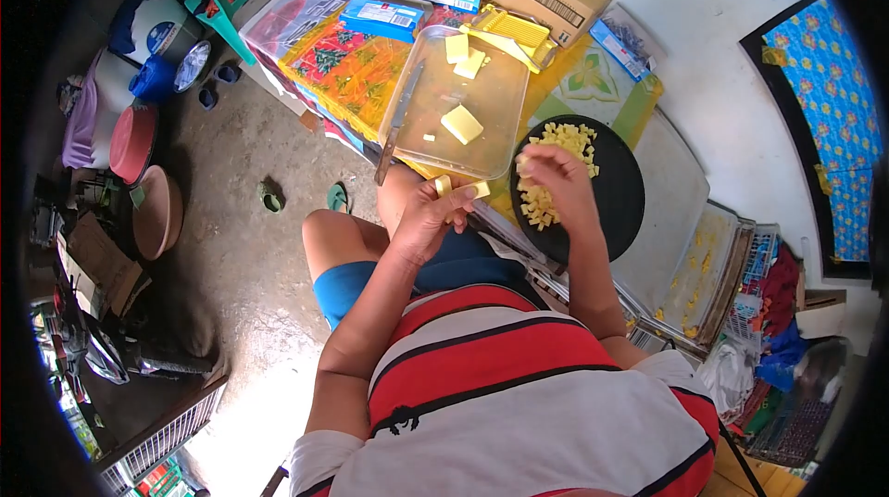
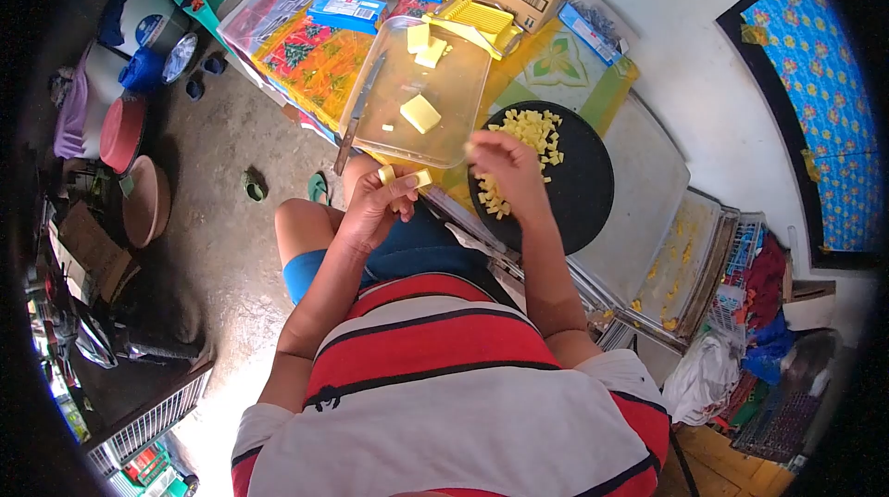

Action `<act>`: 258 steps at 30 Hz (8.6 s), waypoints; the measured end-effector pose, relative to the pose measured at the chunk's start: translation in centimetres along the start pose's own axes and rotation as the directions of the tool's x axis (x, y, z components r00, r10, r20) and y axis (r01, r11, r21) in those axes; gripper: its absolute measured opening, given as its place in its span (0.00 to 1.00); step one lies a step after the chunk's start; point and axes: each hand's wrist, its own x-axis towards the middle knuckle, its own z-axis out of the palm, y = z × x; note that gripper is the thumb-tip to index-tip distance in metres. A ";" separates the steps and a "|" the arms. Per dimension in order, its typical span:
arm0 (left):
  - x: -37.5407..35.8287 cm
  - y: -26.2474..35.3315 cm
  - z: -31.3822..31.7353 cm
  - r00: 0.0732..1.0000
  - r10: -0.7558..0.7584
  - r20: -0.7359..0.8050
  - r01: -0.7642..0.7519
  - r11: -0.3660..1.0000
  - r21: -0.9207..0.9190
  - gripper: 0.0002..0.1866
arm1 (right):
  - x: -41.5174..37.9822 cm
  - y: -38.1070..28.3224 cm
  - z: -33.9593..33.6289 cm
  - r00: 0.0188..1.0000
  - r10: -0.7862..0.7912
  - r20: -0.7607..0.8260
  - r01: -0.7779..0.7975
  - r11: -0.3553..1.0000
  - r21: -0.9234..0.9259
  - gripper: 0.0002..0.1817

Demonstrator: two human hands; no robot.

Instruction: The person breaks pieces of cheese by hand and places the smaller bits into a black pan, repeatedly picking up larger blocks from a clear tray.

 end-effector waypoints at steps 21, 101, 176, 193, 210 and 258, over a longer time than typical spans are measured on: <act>0.2 0.2 -0.9 1.000 -0.006 -0.012 0.005 0.998 -0.068 0.07 | 1.3 0.8 -3.2 0.971 -0.181 -0.158 0.105 0.911 -0.399 0.14; -0.3 -0.4 -0.2 0.999 0.016 0.052 -0.022 0.993 0.116 0.13 | -1.9 -0.2 3.5 0.961 -0.017 0.276 -0.029 0.987 0.161 0.17; -1.2 -0.4 -0.2 1.000 0.000 0.020 -0.003 0.991 0.131 0.10 | -0.3 3.1 -6.3 0.937 -0.239 -0.256 0.001 0.732 -0.682 0.16; -1.1 -0.6 -0.3 0.998 0.001 0.055 -0.010 0.985 0.174 0.11 | -2.0 0.4 0.2 0.995 0.006 0.098 0.000 0.998 -0.061 0.14; -1.5 0.0 -0.1 0.994 0.039 0.098 -0.063 0.965 0.254 0.10 | -2.6 0.2 3.8 0.931 0.039 0.364 -0.108 0.979 0.170 0.15; -0.4 -0.9 -0.6 0.996 -0.063 -0.059 0.064 0.998 0.014 0.23 | -0.9 2.2 -3.5 0.909 -0.345 -0.232 0.123 0.755 -0.644 0.09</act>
